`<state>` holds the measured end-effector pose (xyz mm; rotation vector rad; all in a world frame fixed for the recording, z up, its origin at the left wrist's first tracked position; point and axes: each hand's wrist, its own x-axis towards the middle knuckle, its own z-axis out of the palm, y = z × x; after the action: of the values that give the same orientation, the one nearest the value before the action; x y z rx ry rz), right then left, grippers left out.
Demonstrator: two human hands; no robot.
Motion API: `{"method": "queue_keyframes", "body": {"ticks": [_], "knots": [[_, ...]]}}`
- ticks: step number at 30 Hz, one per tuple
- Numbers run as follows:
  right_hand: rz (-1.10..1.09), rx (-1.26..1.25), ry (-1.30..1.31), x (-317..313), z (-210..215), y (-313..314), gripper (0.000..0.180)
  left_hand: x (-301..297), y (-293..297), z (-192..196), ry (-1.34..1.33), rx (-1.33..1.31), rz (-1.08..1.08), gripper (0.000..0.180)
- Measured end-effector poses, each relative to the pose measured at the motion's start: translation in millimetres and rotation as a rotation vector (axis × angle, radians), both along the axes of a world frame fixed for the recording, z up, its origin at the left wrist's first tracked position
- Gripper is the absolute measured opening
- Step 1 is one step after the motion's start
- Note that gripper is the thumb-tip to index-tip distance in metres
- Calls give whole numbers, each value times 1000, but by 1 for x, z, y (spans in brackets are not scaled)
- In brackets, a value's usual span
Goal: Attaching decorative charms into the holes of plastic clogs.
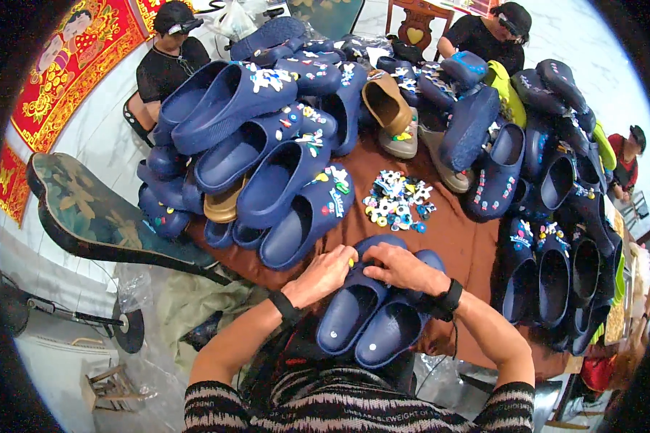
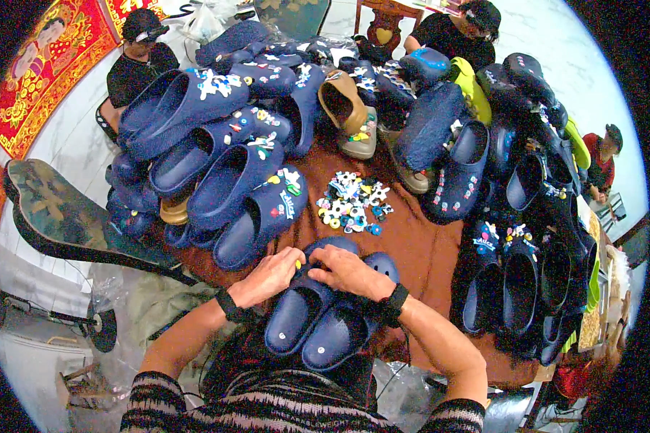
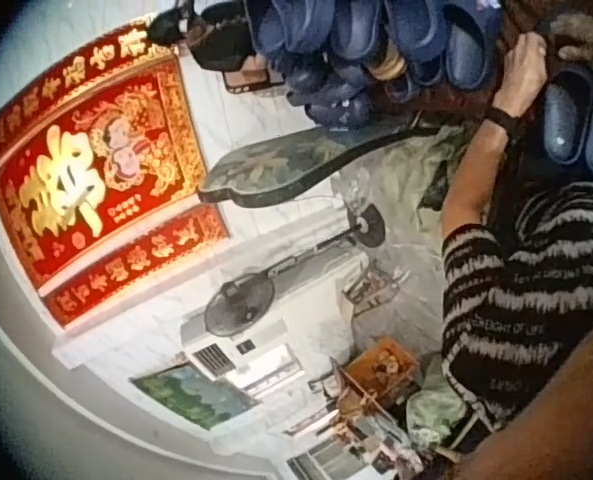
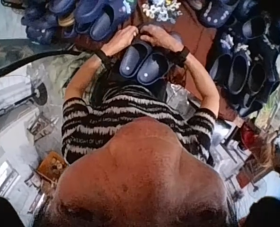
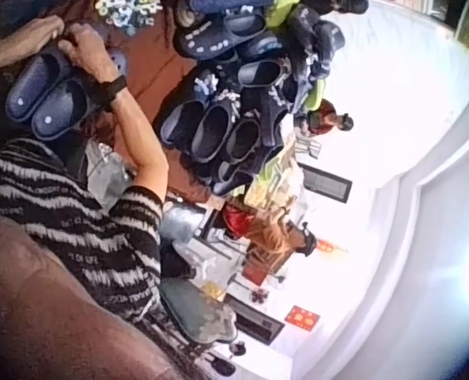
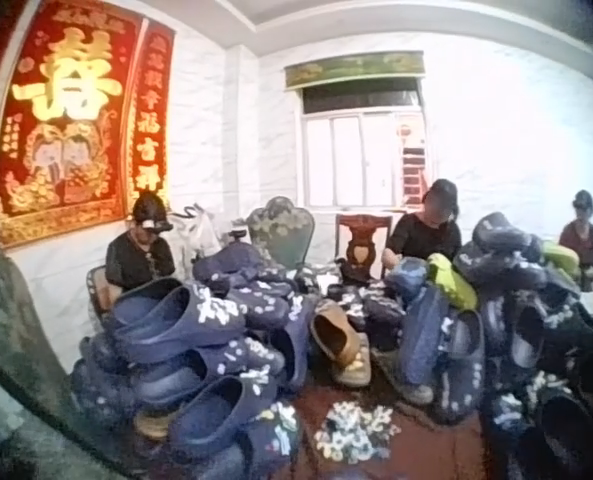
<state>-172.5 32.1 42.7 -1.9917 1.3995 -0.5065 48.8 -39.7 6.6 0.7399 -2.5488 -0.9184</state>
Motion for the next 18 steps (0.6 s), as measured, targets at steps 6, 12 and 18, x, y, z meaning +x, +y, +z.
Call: {"method": "queue_keyframes", "body": {"ticks": [6, 12, 18], "knots": [[-52, 108, -66, -5, 9, -1, 26, -2, -2, -18, 108, 68, 109, 16], [-27, -121, 122, -4, 19, 29, 22, -29, -31, -11, 169, 119, 189, 21], [-40, -223, 145, -10, 7, 24, 26, -94, -106, -41, 357, -80, 102, 31]]}}
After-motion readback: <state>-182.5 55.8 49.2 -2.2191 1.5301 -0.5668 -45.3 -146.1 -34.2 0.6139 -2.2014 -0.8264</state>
